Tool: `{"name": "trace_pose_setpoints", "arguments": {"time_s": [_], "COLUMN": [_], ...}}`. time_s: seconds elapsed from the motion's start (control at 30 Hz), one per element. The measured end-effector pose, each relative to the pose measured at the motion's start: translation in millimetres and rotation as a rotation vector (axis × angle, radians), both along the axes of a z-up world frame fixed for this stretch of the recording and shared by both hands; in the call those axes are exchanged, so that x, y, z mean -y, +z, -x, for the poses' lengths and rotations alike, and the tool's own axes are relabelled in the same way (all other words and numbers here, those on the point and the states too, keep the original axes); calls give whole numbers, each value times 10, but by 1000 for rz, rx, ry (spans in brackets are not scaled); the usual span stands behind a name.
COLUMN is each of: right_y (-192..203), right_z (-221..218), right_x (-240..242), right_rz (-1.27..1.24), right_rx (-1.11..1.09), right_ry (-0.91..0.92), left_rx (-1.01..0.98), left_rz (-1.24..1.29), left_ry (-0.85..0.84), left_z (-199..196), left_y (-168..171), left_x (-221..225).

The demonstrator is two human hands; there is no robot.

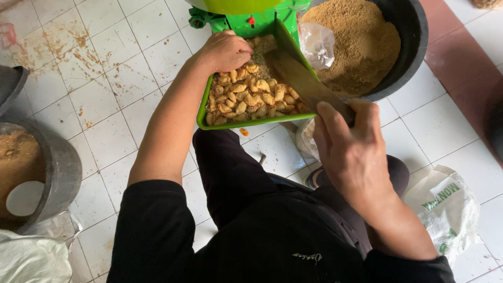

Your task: The person uses a wooden stick to push cashews into a green grinding machine. The person repeatedly scoops and pushes the nuts into the machine's hopper while standing in a tiled room with large bowls of processed material nearby.

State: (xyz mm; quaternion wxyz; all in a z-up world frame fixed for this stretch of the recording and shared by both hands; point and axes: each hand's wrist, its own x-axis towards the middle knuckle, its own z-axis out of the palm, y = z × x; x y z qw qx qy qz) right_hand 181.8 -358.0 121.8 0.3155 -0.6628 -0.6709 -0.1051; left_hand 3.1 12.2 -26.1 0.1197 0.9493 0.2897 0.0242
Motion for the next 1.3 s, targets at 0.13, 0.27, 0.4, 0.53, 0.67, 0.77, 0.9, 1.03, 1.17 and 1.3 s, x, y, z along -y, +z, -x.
{"name": "trace_pose_setpoints", "arguments": {"time_s": [0.13,0.27,0.4,0.53,0.67,0.77,0.9,1.03,1.17,1.3], "right_y": [191,364,250,205,95,32,-97,-136,-50,14], "right_z": [19,45,41,1,32,41,48,32,69,89], "right_x": [-38,-60,-271,-254,-247,-271,-186,-122,-156,-207], "right_rz": [-3,-11,-7,-12,10,25,6,21,11,-32], "right_rx": [-67,-53,-12,-29,-11,-83,-39,-108,-106,-54], "right_ry": [17,-47,33,3,30,24,-5,38,2,75], "left_rx": [-22,-133,-246,-252,-98,-77,-82,-115,-77,-77], "left_rz": [13,7,90,47,76,74,66,11,-6,8], "left_ry": [12,33,106,52,48,34,25,22,0,19], "left_z": [-45,-53,-65,-87,-46,-57,0,-72,-27,-37], "left_y": [5,50,137,171,59,85,60,87,78,43], "left_x": [-15,43,107,76,81,41,60,19,1,36]}}
